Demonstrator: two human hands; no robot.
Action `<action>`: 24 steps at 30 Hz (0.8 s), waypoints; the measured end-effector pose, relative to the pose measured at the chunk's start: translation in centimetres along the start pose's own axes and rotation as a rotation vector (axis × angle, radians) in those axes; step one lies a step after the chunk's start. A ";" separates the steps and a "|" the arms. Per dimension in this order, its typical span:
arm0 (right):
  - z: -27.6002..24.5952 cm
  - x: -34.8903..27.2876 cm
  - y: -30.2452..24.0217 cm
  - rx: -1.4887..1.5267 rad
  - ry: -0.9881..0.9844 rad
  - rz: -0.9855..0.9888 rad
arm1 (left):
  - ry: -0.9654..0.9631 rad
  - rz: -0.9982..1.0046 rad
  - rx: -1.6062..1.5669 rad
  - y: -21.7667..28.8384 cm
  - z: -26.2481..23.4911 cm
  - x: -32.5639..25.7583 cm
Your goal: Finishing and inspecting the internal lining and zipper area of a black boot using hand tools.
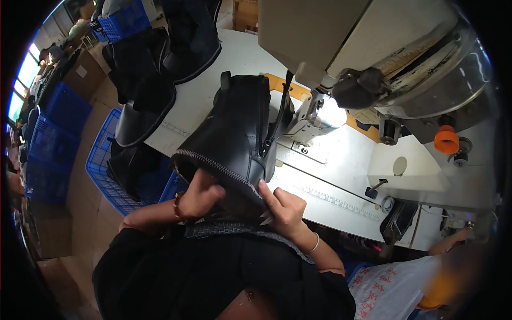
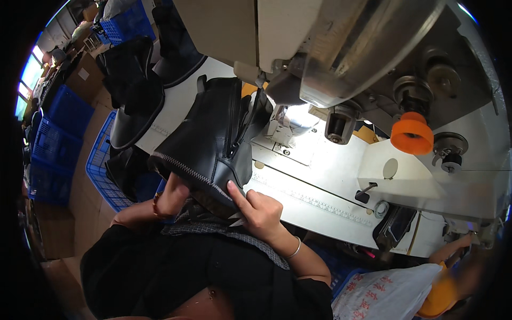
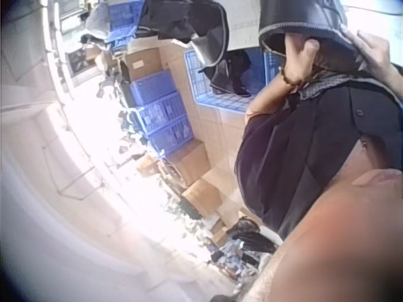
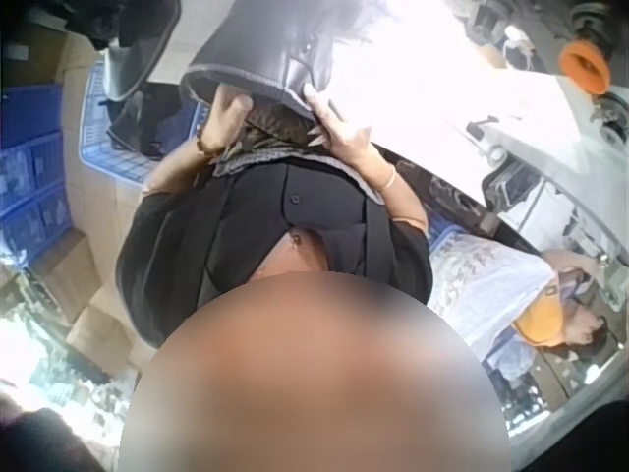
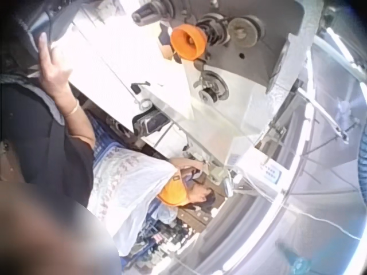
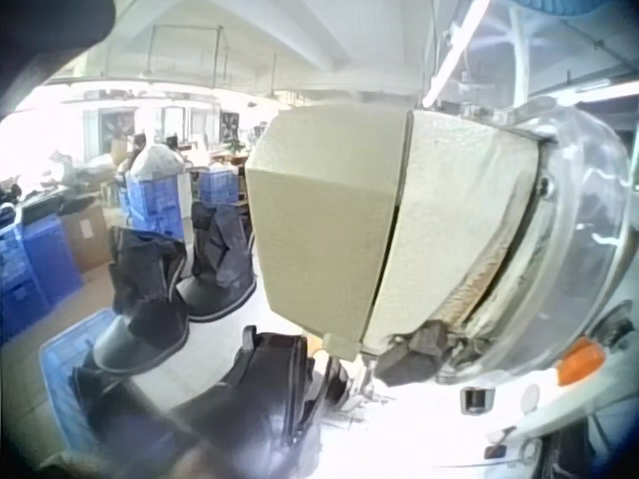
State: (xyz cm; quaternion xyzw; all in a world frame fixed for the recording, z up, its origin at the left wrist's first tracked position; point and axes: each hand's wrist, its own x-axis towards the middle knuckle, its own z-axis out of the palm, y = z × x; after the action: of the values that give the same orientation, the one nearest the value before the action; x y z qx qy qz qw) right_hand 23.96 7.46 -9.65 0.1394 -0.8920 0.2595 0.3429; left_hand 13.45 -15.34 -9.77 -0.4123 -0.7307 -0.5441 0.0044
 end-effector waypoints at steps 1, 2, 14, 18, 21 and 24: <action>0.1 -0.2 -0.1 -0.019 -0.011 -0.014 | 0.060 -0.183 -0.583 1.1 0.4 0.7; 0.2 -0.3 -0.2 -0.016 -0.012 -0.011 | 0.125 -0.367 -1.165 2.0 0.4 1.1; 0.6 -2.1 0.8 0.142 0.032 0.057 | 0.318 -0.650 -1.029 7.0 1.6 5.3; 0.0 -1.7 1.0 0.202 0.015 0.034 | 0.277 -0.645 -1.025 7.0 1.8 5.4; -1.6 -0.8 1.4 0.309 -0.012 0.013 | 0.245 -0.621 -0.949 6.8 2.0 5.1; -3.0 0.1 1.8 0.380 0.071 0.028 | 0.193 -0.588 -0.804 6.3 2.3 4.7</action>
State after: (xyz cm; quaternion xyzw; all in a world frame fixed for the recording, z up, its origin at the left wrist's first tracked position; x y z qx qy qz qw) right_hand 24.80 10.60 -8.36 0.1799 -0.8161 0.4327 0.3381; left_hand 15.22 -10.27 -3.58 -0.1061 -0.5447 -0.7963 -0.2405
